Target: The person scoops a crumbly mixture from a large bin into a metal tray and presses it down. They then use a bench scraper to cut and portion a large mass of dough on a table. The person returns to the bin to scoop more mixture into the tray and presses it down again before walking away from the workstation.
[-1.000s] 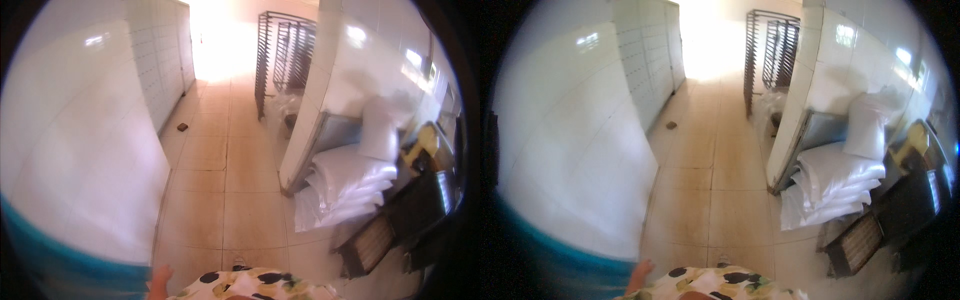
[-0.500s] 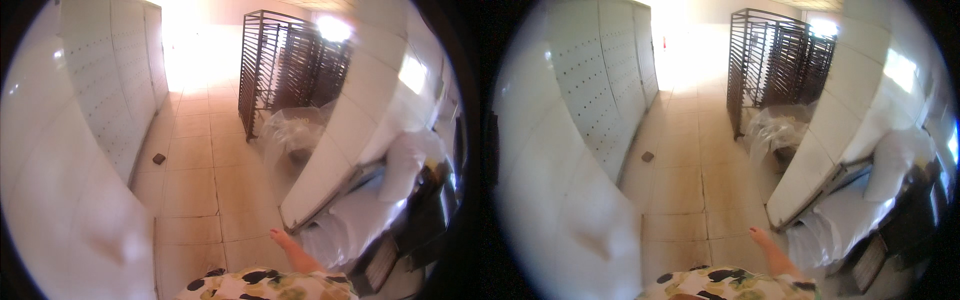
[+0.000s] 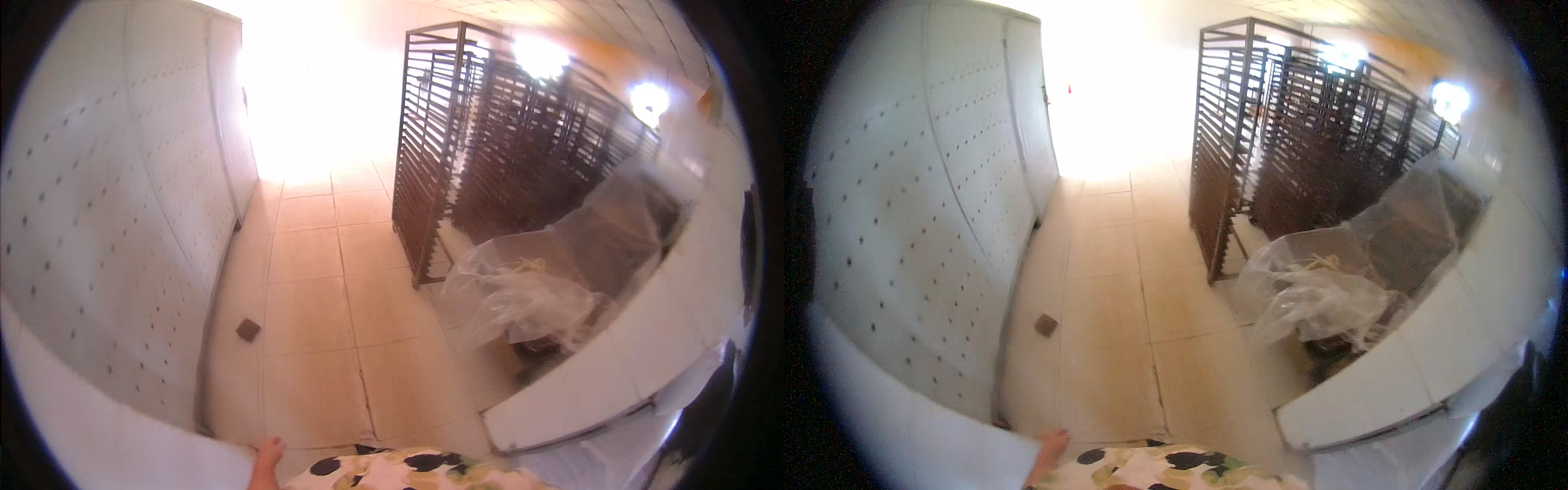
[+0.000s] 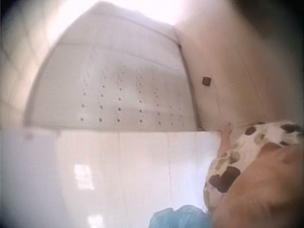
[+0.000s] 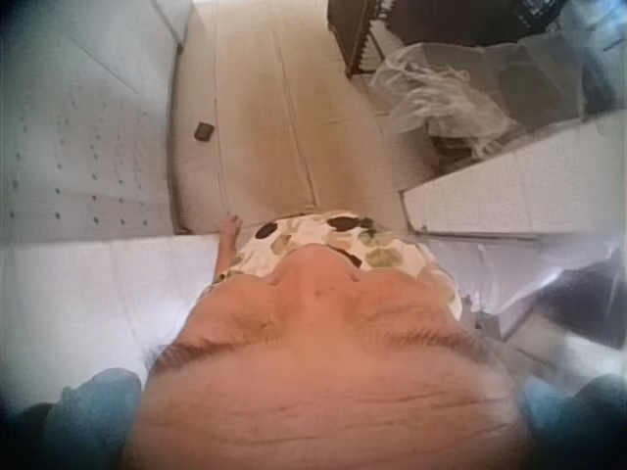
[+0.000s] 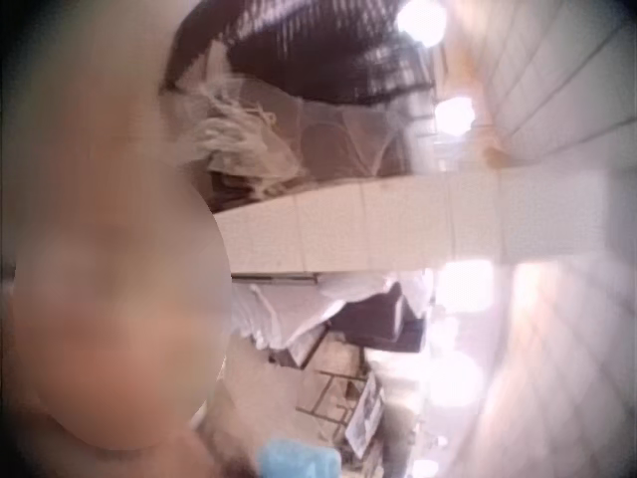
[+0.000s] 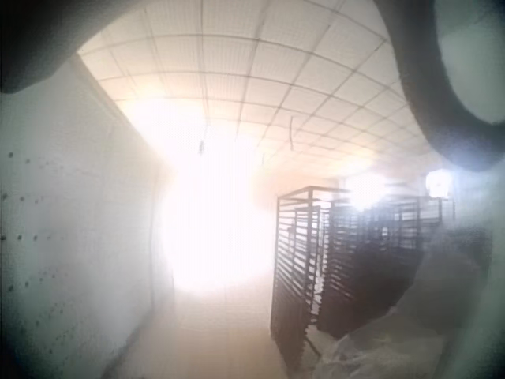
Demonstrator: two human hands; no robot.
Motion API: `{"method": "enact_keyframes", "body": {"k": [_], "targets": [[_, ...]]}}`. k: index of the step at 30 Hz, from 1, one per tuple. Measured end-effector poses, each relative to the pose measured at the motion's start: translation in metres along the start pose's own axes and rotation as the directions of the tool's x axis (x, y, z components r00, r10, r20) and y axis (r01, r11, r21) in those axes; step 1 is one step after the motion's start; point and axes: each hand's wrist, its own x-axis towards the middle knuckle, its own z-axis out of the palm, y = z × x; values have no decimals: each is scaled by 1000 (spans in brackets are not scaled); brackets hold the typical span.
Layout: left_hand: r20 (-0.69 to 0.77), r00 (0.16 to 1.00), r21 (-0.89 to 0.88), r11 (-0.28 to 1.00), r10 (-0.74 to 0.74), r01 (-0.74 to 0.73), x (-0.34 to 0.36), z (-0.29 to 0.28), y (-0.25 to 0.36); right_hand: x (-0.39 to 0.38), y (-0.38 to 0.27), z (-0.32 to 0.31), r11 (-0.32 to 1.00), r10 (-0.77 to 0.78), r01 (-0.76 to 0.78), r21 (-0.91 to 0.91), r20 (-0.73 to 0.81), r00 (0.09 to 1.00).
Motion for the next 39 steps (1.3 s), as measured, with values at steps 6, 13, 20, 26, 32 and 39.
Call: {"method": "enact_keyframes", "body": {"k": [6, 13, 20, 26, 32, 39], "targets": [[441, 895, 71, 992, 61, -103, 115, -39, -9, 178, -117, -142, 667, -743, 665, -336, -233, 628], [92, 882, -275, 839, -463, 469, 242, -147, 40, 358, -488, -291, 928, -341, 372, 11, -380, 860], [142, 869, -307, 814, -473, 493, 489, -229, 58, 457, -551, -345, 961, -228, 249, 121, -161, 960], [113, 981, -259, 949, -156, 181, 777, -295, 98, 525, -522, -389, 995, -23, 26, 93, -29, 999], [105, 980, -413, 889, -168, 196, 990, -346, 236, 650, -583, -501, 993, 82, -81, 81, -8, 997], [285, 924, -196, 929, -254, 315, 1109, -420, 317, 856, -748, -670, 720, -143, 392, 573, -430, 892]]}}
